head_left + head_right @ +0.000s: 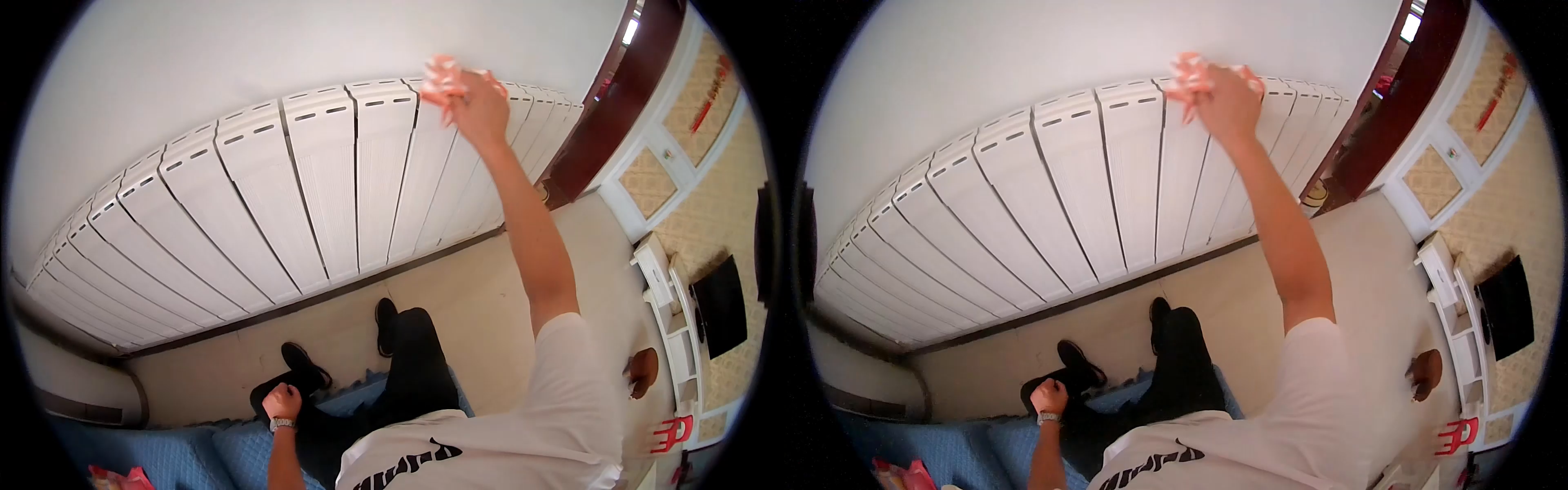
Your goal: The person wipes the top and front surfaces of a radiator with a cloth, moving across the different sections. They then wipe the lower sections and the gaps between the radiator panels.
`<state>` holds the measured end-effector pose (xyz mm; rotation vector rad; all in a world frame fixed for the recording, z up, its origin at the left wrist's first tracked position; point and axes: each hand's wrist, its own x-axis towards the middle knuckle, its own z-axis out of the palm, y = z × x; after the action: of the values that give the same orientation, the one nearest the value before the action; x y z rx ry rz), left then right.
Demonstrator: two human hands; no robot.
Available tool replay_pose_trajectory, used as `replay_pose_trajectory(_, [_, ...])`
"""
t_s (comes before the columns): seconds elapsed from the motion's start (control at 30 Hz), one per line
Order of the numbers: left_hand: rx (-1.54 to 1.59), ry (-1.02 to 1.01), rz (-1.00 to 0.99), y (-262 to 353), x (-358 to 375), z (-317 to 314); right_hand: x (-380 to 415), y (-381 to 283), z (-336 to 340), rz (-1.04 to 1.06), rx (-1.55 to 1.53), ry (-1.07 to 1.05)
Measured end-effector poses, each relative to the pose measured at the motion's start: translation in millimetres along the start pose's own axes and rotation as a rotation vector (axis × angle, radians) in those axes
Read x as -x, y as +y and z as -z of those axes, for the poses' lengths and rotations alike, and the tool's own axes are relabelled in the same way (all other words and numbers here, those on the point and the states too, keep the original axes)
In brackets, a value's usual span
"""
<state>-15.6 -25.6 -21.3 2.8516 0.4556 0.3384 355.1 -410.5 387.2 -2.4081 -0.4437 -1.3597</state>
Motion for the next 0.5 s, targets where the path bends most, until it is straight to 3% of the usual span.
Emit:
replay_pose_trajectory(0.1, [-0.02, -0.004, -0.016, 0, -2, -6, 27, -31, -4, 0.154, -0.177, 0.126])
replay_pose_trajectory(0.23, [-0.027, 0.008, -0.023, 0, 1, -3, 29, -29, -2, 0.202, -0.239, 0.14])
replay_pose_trajectory(0.3, [-0.022, 0.015, -0.016, -1, 4, -1, 18, -12, 0, 0.08, -0.147, -0.101])
replay_pose_trajectory(0.37, [-0.015, 0.02, -0.013, -3, 7, -1, 6, -5, -4, 0.125, -0.157, -0.03])
replay_pose_trajectory(0.43, [-0.003, 0.031, -0.014, -5, 8, -3, -7, 4, -11, -0.145, -0.138, -0.116])
replay_pose_trajectory(0.5, [-0.01, 0.029, -0.009, -7, 9, -6, -13, -7, -4, -0.161, -0.095, -0.099])
